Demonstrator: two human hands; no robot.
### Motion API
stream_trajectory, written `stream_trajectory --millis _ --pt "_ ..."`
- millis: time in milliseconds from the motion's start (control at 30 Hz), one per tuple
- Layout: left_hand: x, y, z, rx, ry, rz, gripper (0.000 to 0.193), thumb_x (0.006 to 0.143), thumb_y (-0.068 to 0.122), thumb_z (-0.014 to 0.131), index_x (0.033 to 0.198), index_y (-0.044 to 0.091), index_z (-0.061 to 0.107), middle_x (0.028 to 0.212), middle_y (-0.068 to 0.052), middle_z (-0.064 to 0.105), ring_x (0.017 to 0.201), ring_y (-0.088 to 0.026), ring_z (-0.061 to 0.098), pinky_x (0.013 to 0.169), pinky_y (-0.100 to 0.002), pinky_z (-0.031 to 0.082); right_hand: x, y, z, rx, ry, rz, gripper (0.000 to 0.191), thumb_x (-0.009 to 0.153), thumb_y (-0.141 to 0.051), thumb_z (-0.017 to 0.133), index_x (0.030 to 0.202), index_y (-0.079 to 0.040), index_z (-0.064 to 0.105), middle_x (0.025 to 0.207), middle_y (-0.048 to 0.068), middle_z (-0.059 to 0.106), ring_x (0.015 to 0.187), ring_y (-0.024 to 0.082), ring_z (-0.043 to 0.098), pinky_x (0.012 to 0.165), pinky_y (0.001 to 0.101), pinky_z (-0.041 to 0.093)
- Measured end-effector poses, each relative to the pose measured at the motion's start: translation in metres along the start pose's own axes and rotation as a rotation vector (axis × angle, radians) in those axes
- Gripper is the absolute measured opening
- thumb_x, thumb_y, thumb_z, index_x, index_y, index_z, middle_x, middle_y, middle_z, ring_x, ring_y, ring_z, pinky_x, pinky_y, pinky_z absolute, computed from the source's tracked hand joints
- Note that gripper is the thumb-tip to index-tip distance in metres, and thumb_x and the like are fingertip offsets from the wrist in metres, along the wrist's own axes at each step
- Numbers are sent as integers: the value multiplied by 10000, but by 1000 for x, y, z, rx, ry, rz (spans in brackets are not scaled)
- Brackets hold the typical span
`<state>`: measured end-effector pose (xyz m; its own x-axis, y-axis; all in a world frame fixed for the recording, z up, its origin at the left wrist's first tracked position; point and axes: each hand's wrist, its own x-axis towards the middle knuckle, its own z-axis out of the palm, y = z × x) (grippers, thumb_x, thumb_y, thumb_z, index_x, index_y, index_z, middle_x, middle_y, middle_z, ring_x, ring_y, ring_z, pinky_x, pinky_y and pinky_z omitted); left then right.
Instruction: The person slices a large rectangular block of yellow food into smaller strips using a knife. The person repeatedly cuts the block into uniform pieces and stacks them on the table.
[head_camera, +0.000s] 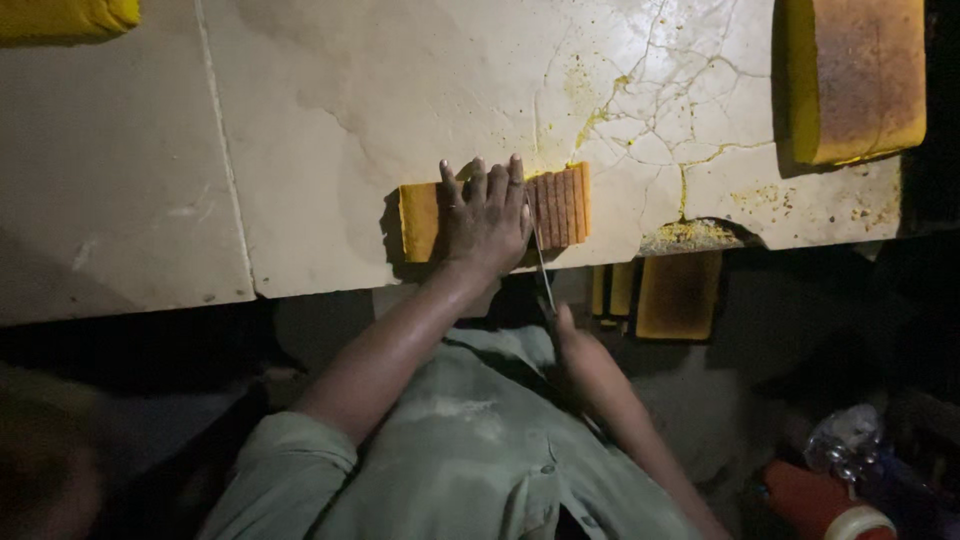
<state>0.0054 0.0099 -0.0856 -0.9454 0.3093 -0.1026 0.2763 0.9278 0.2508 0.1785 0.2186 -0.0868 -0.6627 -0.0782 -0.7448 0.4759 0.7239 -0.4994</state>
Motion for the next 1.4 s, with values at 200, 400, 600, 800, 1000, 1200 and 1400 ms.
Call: stream_trajectory --millis 200,400,600,800,1000,1200,1400 --pt "1 -8 25 -63 92 28 754 1009 379 451 1599 -42 242 1564 -272 389 1497 -465 277 1202 -738 41 58 -70 -24 -408 50 -117 825 900 -101 624 1575 34 170 1021 330 709 923 478 707 817 511 566" --pt "-4 -17 15 127 167 19 699 1033 330 447 1629 36 234 1568 -207 386 1514 -475 252 1144 -823 10 32 -158 -57 -190 148 -309 798 833 -197 752 1418 43 266 1064 337 678 986 489 675 817 510 561" --pt "-7 -13 -11 -80 -68 -16 675 1025 371 426 1577 13 275 1486 -223 446 1461 -460 318 1140 -809 44 -41 -48 -17 -402 -57 -136 581 981 -145 481 1492 -4 241 1113 298 671 1013 440 680 862 484 549" --pt "-6 -15 11 -141 75 5 713 1009 350 442 1593 -25 274 1547 -251 395 1486 -445 283 1185 -767 27 48 -46 7 -475 58 -63 757 1018 -80 436 1655 -46 28 1139 296 682 977 418 707 810 483 575" --pt "-3 -26 32 273 -8 44 665 1052 327 463 1616 41 258 1669 -245 281 1562 -477 163 1156 -783 -39 59 -167 -53 -254 146 -157 880 945 -122 570 1630 9 32 1135 320 671 1031 446 682 871 490 550" --pt "-7 -24 10 -93 -12 -21 692 1009 373 384 1596 58 195 1626 -198 297 1501 -480 190 1081 -863 -39 -39 -124 -33 -381 -105 -26 830 935 -133 583 1599 16 108 1181 323 650 1113 447 645 947 489 512" --pt "-6 -25 19 -78 -107 -34 700 1081 397 316 1652 26 152 1645 -223 267 1555 -461 135 1127 -843 -54 24 -37 20 -125 64 96 626 1047 -364 359 1522 42 396 1126 298 684 1053 452 653 923 518 504"
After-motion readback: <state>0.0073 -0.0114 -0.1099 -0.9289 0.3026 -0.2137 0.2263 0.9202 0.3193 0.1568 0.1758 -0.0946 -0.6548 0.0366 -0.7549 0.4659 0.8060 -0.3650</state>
